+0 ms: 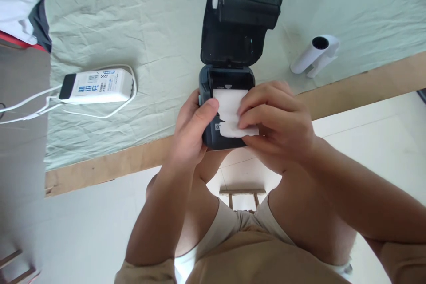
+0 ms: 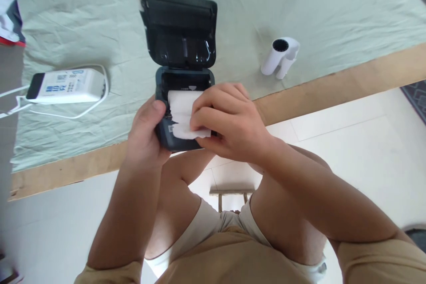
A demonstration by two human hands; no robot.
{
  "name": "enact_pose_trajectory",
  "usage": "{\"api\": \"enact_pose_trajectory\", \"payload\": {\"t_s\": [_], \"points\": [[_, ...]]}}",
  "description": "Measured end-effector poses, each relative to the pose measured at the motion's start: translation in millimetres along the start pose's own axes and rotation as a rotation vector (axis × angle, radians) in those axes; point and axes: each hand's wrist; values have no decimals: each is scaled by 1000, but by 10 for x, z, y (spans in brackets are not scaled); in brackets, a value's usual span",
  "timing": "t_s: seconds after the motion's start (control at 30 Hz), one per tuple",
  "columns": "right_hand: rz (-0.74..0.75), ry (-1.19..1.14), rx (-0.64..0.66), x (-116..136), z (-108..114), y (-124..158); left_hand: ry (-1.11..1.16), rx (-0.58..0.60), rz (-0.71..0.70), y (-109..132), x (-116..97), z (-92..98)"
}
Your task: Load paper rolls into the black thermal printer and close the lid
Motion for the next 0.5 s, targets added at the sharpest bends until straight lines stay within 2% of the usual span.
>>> {"api": "enact_pose_trajectory", "payload": {"t_s": [0.1, 0.17, 0.27, 0.37, 0.5], "points": [[1, -72, 4, -18, 18, 42, -49, -32, -39, -7, 7, 21], [-29, -79, -89, -66, 38, 56, -65, -37, -61, -13, 9, 37], [-182, -27, -206, -167, 51, 66, -89, -21, -66, -20, 7, 61], [-330, -89, -154, -274, 44, 51, -132, -11, -72, -15, -1, 75], [-335, -186, -52, -342, 33, 18, -155, -16, -73, -3, -6, 72]]}}
Point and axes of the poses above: each hand's wrist, its own y-axis away from the middle knuckle, its own z-axis out of the back of the hand, x = y × z, and after that the axes turned 13 degrees about z, right-handed
